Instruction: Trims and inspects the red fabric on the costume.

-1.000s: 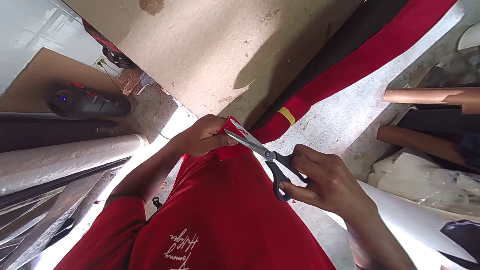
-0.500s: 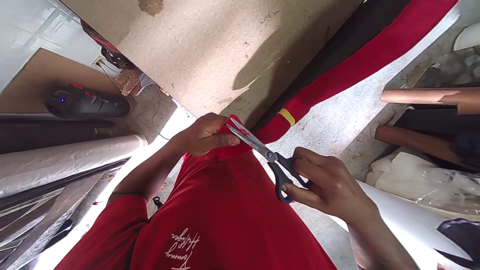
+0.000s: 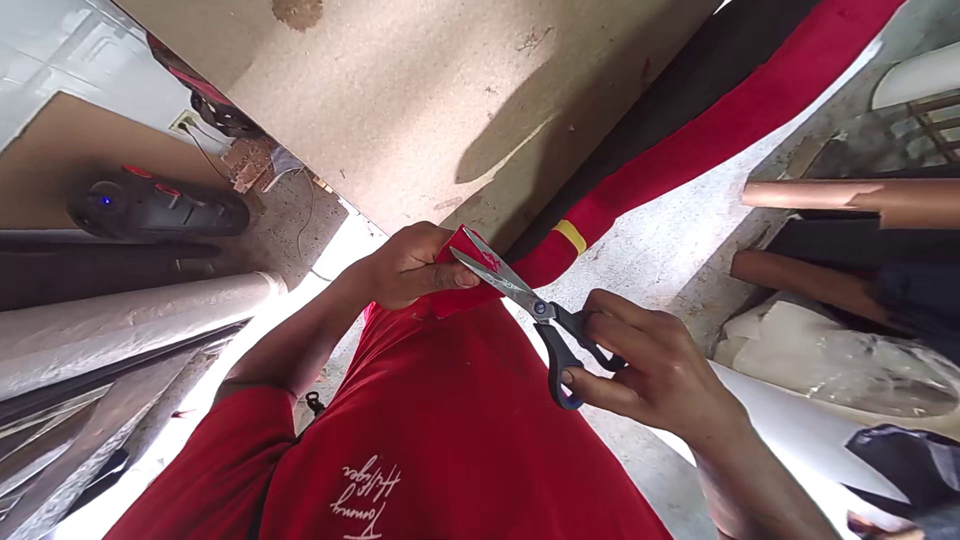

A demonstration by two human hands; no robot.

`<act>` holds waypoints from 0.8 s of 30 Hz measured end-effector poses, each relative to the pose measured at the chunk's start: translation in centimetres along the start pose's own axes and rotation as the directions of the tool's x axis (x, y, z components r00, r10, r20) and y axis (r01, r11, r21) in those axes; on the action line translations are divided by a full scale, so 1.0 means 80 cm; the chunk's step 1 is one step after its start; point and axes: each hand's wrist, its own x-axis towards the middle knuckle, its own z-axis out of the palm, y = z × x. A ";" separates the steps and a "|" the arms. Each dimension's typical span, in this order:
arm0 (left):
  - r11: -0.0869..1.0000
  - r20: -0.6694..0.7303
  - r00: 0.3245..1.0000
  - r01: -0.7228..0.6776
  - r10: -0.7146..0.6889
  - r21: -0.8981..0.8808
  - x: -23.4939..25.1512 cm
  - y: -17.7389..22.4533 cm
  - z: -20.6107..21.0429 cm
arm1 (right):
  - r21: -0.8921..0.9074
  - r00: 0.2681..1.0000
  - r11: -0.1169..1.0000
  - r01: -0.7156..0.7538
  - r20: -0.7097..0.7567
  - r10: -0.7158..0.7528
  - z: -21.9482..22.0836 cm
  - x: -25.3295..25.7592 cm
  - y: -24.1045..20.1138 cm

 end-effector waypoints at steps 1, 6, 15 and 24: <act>1.000 -0.004 1.000 -0.001 0.001 -0.009 0.000 0.000 -0.001 | 0.008 1.000 1.000 -0.001 -0.007 0.001 0.002 0.001 0.000; 0.999 0.002 1.000 -0.003 0.003 -0.050 -0.001 0.000 -0.007 | 0.013 1.000 1.000 -0.005 0.009 0.005 0.004 0.005 -0.003; 0.998 0.092 0.996 -0.016 0.011 0.054 0.003 0.008 -0.021 | -0.045 1.000 0.999 -0.013 0.022 0.014 -0.002 0.006 -0.011; 0.993 0.137 0.990 -0.035 0.019 0.111 0.005 0.015 -0.022 | -0.041 1.000 0.999 -0.010 0.014 0.010 -0.001 0.008 -0.014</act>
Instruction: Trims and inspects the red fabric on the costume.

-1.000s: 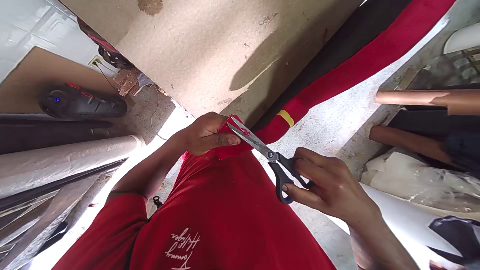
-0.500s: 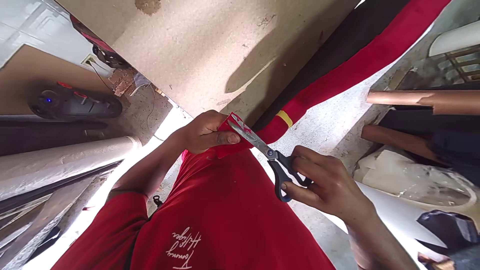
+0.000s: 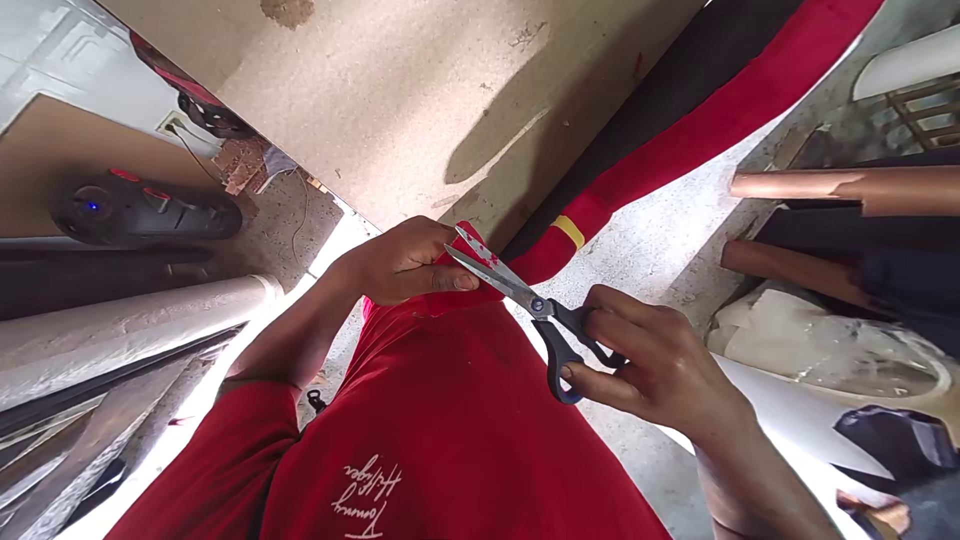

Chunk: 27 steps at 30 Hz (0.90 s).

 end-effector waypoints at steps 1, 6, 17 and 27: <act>1.000 0.003 1.000 -0.003 0.003 0.007 0.000 0.000 -0.001 | -0.002 1.000 1.000 0.000 -0.001 0.000 0.000 0.000 -0.001; 1.000 0.011 1.000 0.002 -0.002 -0.006 -0.002 0.000 -0.002 | -0.002 1.000 1.000 0.002 0.003 -0.002 0.001 -0.001 -0.002; 0.998 0.033 0.999 -0.035 0.033 0.054 -0.005 0.001 -0.005 | 0.013 1.000 1.000 -0.004 -0.023 0.005 0.007 -0.001 -0.004; 0.991 0.085 0.995 -0.060 0.051 0.117 -0.005 -0.004 -0.011 | 0.036 1.000 0.999 0.001 -0.008 0.000 0.009 -0.006 -0.007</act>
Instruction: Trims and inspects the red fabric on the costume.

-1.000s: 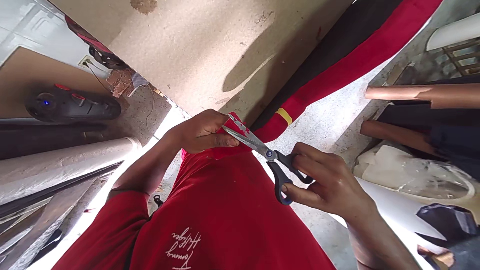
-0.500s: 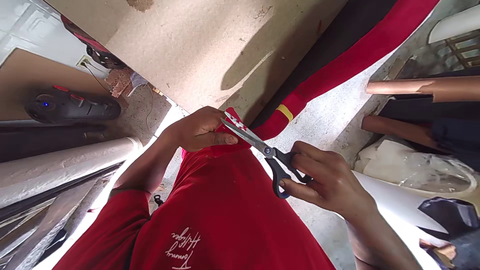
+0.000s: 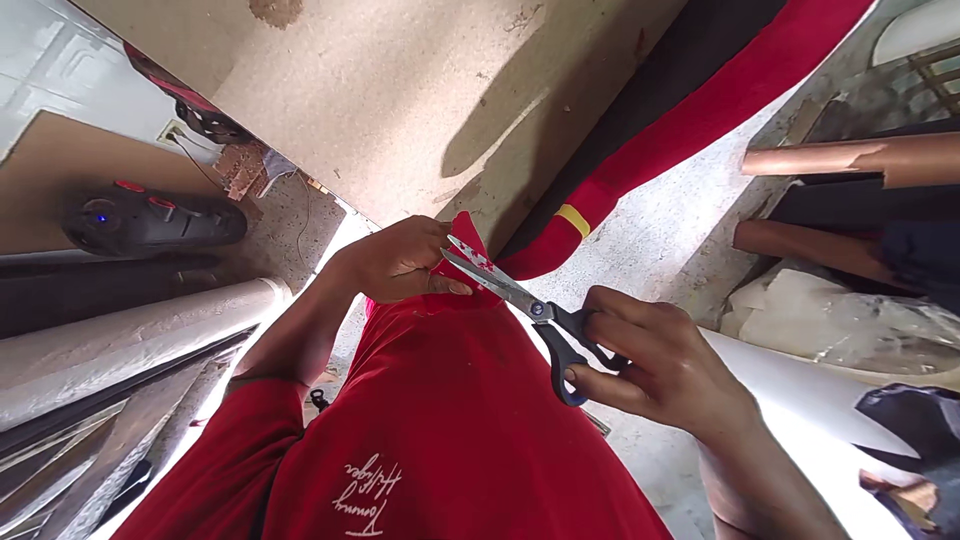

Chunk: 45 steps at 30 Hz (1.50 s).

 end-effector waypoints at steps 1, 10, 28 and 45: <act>1.000 0.004 1.000 0.009 -0.009 -0.019 0.000 0.000 0.000 | -0.006 1.000 1.000 -0.003 -0.003 0.003 0.000 0.000 0.000; 0.997 -0.020 1.000 -0.003 0.001 -0.072 0.007 -0.008 0.000 | 0.008 1.000 1.000 -0.010 -0.019 0.010 0.007 0.002 0.002; 0.995 -0.012 1.000 0.016 -0.017 -0.096 0.022 -0.033 0.009 | -0.042 0.998 0.998 -0.041 -0.057 0.038 0.012 -0.005 0.022; 0.958 -0.265 0.964 0.106 -0.033 0.266 0.091 -0.009 0.281 | -0.029 0.958 0.957 0.287 0.024 -0.287 -0.078 -0.197 0.167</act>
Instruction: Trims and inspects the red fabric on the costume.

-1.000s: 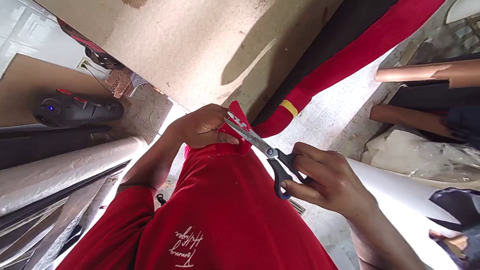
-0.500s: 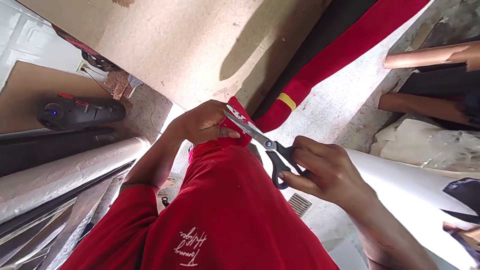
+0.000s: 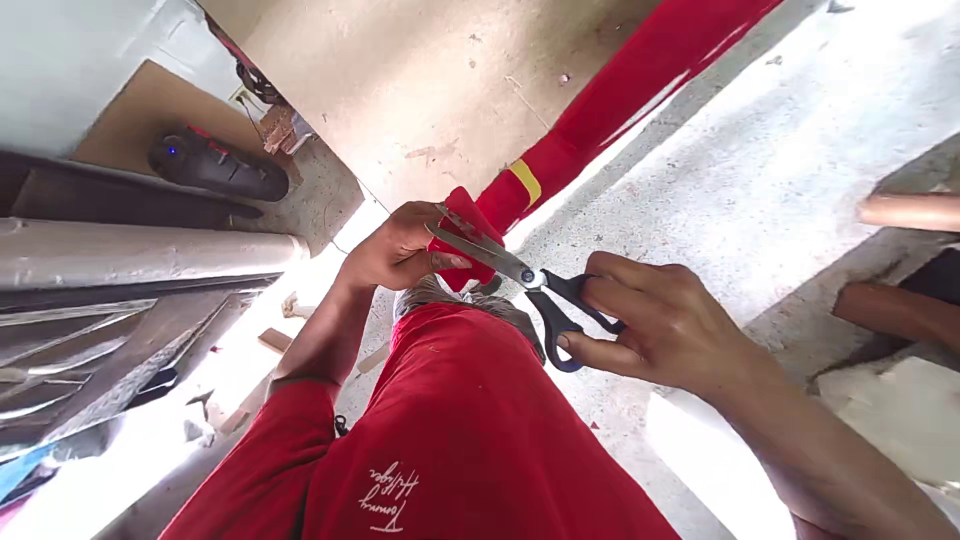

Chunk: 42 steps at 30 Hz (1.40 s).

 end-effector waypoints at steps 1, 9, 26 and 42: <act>1.000 -0.013 1.000 0.001 -0.001 0.015 0.005 0.006 0.020 | -0.004 1.000 1.000 0.013 -0.007 -0.013 -0.009 -0.018 0.003; 0.990 -0.047 0.997 0.062 -0.069 -0.126 0.057 0.014 0.161 | -0.138 0.979 0.988 -0.065 -0.203 0.036 -0.050 -0.150 0.023; 0.737 -0.128 0.852 0.353 -0.508 -0.576 0.172 -0.162 0.428 | -0.235 0.913 0.889 -0.392 -0.218 0.345 -0.064 -0.256 0.219; 0.635 -0.313 0.619 0.409 -0.721 -0.655 0.263 -0.327 0.495 | -0.210 0.929 0.916 -0.341 0.072 0.362 -0.182 -0.214 0.404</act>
